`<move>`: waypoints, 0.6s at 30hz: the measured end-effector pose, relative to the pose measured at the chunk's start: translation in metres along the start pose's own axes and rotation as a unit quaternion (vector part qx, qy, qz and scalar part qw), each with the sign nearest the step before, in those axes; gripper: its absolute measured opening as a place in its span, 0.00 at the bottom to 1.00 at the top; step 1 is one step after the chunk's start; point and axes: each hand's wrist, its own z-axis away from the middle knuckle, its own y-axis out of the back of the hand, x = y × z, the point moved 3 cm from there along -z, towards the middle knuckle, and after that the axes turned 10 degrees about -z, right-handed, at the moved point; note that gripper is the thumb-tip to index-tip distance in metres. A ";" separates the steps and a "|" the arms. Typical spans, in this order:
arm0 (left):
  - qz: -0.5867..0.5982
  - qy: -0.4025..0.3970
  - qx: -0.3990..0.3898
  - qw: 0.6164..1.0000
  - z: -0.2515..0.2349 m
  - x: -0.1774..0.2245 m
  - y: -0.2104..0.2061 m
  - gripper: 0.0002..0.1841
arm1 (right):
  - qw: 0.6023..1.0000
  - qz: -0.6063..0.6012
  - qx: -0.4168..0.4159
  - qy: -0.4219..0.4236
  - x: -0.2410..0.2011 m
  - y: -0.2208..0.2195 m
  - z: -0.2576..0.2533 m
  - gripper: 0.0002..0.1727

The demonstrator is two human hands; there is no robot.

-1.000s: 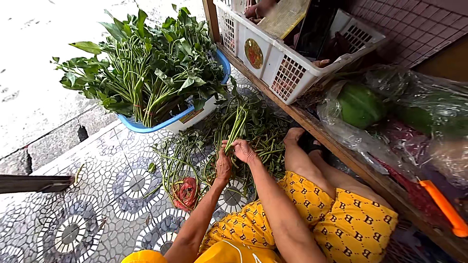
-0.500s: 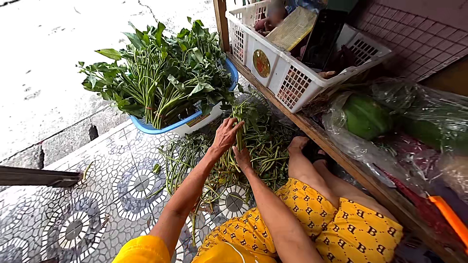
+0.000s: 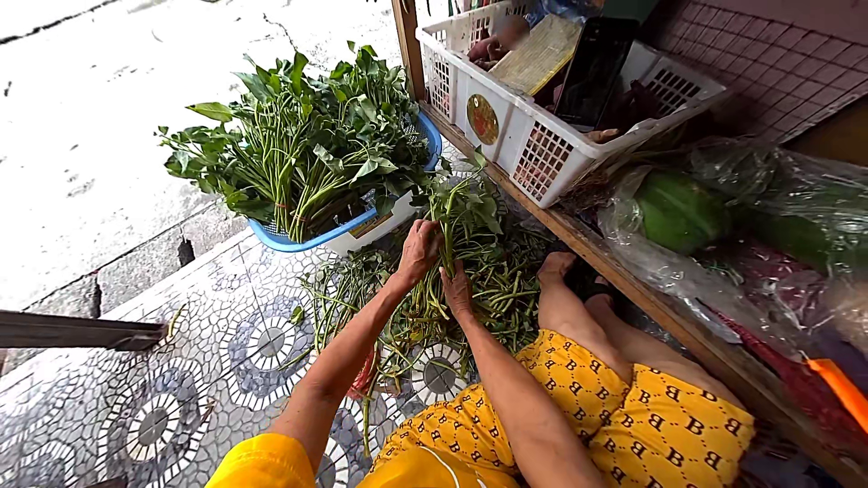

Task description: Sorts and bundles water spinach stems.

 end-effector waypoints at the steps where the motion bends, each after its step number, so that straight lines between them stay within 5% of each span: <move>1: -0.033 -0.014 0.009 0.999 0.002 0.001 0.001 0.12 | 1.000 -0.002 0.004 -0.005 0.000 0.001 -0.001 0.24; 5: -0.186 -0.089 -0.029 0.978 0.005 0.000 0.010 0.11 | 1.000 -0.004 0.006 -0.019 0.002 0.004 -0.004 0.24; 9: -0.261 -0.213 -0.042 0.941 0.003 -0.005 0.022 0.07 | 1.000 0.008 -0.011 -0.016 0.003 0.004 -0.005 0.25; 13: -0.314 -0.257 -0.053 0.912 0.003 -0.007 0.026 0.04 | 1.000 0.006 -0.023 -0.018 0.005 0.001 -0.004 0.25; 16: -0.292 -0.203 -0.002 0.935 0.004 -0.006 0.021 0.05 | 0.998 -0.013 -0.055 -0.026 0.003 0.001 -0.006 0.28; 18: -0.193 -0.044 -0.020 0.980 0.007 -0.005 0.025 0.13 | 0.995 -0.061 -0.070 -0.027 0.006 -0.002 -0.008 0.28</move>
